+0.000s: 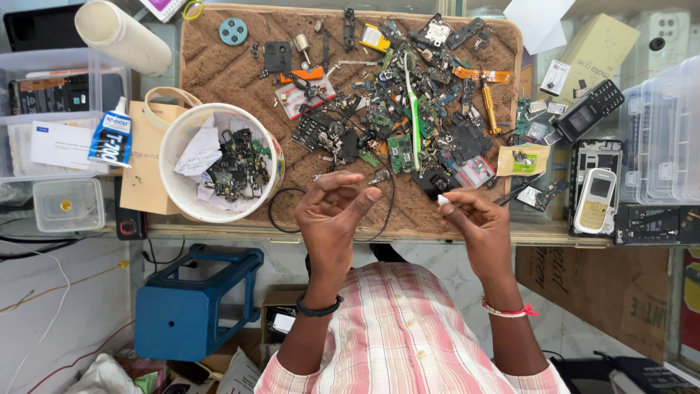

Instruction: The person applies a small amount of white paste to a black cable connector, then wipes the connector with a green cloth. The person continues to handle the cable and connector while another person works nearby.

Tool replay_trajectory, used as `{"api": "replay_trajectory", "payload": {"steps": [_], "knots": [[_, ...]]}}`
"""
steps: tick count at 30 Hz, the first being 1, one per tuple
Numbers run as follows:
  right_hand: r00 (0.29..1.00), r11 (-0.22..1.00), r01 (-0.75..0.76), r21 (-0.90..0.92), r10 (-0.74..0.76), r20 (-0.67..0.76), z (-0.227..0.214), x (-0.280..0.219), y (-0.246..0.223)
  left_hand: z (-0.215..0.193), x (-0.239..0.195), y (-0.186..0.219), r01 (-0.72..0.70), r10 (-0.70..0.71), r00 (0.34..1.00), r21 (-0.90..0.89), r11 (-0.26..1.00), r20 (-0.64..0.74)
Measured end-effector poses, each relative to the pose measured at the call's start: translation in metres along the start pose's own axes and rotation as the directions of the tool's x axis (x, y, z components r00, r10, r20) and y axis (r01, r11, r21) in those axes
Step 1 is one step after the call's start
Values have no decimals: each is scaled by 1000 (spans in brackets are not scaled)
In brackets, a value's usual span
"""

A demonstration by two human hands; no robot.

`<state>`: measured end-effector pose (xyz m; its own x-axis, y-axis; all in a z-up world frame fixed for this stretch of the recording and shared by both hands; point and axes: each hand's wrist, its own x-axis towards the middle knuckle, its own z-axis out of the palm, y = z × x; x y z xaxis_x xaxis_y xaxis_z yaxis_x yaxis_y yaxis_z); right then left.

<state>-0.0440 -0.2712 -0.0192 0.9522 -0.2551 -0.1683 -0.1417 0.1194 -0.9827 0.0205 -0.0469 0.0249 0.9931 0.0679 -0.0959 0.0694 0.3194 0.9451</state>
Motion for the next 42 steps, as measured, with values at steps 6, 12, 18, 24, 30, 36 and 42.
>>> {"api": "replay_trajectory", "payload": {"steps": [6,12,18,24,30,36,42], "knots": [[994,964,103,-245,-89,66,15,-9,9,-15,-6,-8,-171,175,984,176,969,-9],[995,981,17,-193,2,100,28,-11,19,-42,-31,-15,-158,194,976,299,941,-94],[984,990,-19,-140,44,175,43,-7,14,-67,-60,-14,-198,360,927,674,711,-108],[957,969,144,-202,-84,276,73,7,3,-72,-50,-10,-229,470,882,849,477,-26],[951,977,152,-150,-103,293,101,18,5,-75,-32,-17,-158,319,945,952,263,69],[957,985,72,-159,-23,290,119,23,5,-78,-28,-21,-305,404,897,911,278,178],[919,787,345,-512,-173,354,146,37,-7,-72,-15,-21,-356,326,905,907,225,274]]}}
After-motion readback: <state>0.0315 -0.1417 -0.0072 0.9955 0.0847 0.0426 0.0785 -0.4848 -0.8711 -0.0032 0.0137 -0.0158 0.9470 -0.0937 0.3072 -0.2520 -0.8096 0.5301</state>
